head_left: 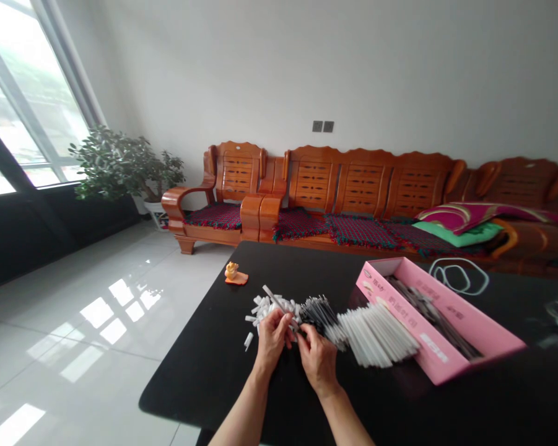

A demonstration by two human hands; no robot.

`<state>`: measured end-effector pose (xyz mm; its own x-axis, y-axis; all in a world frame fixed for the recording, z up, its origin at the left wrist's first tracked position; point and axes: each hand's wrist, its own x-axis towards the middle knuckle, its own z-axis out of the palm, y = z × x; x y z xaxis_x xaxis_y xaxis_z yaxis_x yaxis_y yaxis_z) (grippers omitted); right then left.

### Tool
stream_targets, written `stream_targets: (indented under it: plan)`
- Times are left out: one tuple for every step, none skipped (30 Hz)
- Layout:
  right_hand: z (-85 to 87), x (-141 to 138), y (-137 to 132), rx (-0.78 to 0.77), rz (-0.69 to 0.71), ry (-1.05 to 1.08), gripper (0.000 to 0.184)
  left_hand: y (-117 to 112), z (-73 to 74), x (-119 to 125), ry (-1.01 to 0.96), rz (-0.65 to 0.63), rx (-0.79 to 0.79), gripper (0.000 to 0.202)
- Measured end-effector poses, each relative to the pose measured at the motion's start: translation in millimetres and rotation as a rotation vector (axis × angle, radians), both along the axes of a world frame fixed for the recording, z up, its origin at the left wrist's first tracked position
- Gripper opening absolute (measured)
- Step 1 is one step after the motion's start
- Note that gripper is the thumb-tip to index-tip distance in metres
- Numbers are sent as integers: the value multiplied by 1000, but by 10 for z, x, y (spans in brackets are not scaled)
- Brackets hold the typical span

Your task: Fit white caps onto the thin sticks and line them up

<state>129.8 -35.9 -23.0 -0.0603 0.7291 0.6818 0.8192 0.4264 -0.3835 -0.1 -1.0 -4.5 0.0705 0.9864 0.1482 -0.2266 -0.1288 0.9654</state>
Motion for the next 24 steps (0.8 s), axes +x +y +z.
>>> stream_targets:
  plan:
    - [0,0,0,-6,12,-4,24,1,1,-2,-2,4,4,29]
    - [-1,-1,1,-10,24,-11,25,2,2,-3,-2,8,6,28]
    - [-3,-1,2,-12,31,-17,25,3,2,-5,0,10,6,28]
    - [-5,-2,3,-10,32,-22,25,5,2,-6,4,13,7,28]
    - [-9,-2,4,-6,27,-23,25,7,2,-8,7,17,6,28]
    - [-14,-2,5,-2,18,-20,25,10,2,-10,9,24,5,28]
    - [-19,-2,6,-2,10,-16,24,13,1,-13,8,36,4,28]
    - [-25,-1,6,-5,5,-11,23,15,1,-15,5,50,3,29]
    - [-31,-1,6,-10,4,-8,22,17,1,-17,0,66,2,29]
    - [-36,-1,5,-16,5,-7,21,18,2,-20,-4,80,1,29]
    - [-38,-2,3,-19,5,-8,20,17,4,-22,-8,95,0,29]
    - [-39,-3,1,-19,1,-9,19,16,7,-23,-13,113,0,29]
    - [-36,-4,-3,-15,-6,-8,18,13,12,-24,-19,133,1,29]
    - [-31,-5,-6,-10,-14,-6,17,11,17,-24,-29,153,2,29]
    - [-24,-7,-10,-5,-22,-3,17,9,23,-23,-41,171,2,29]
    - [-16,-8,-14,-1,-30,1,17,8,28,-23,-55,183,4,29]
    - [-7,-9,-17,3,-34,4,17,8,32,-22,-71,189,6,29]
    - [1,-10,-19,5,-36,4,17,9,34,-21,-89,190,8,29]
    - [8,-10,-21,7,-37,3,18,11,35,-20,-107,189,9,29]
    - [13,-10,-22,8,-38,2,18,13,34,-18,-124,189,7,29]
    - [17,-10,-22,8,-41,0,18,15,33,-17,-142,188,1,30]
    - [20,-10,-23,8,-43,-4,18,17,30,-14,-161,185,-9,31]
    - [23,-10,-22,9,-45,-8,18,17,27,-12,-179,177,-23,32]
    - [25,-10,-23,9,-48,-14,18,17,24,-9,-196,162,-37,32]
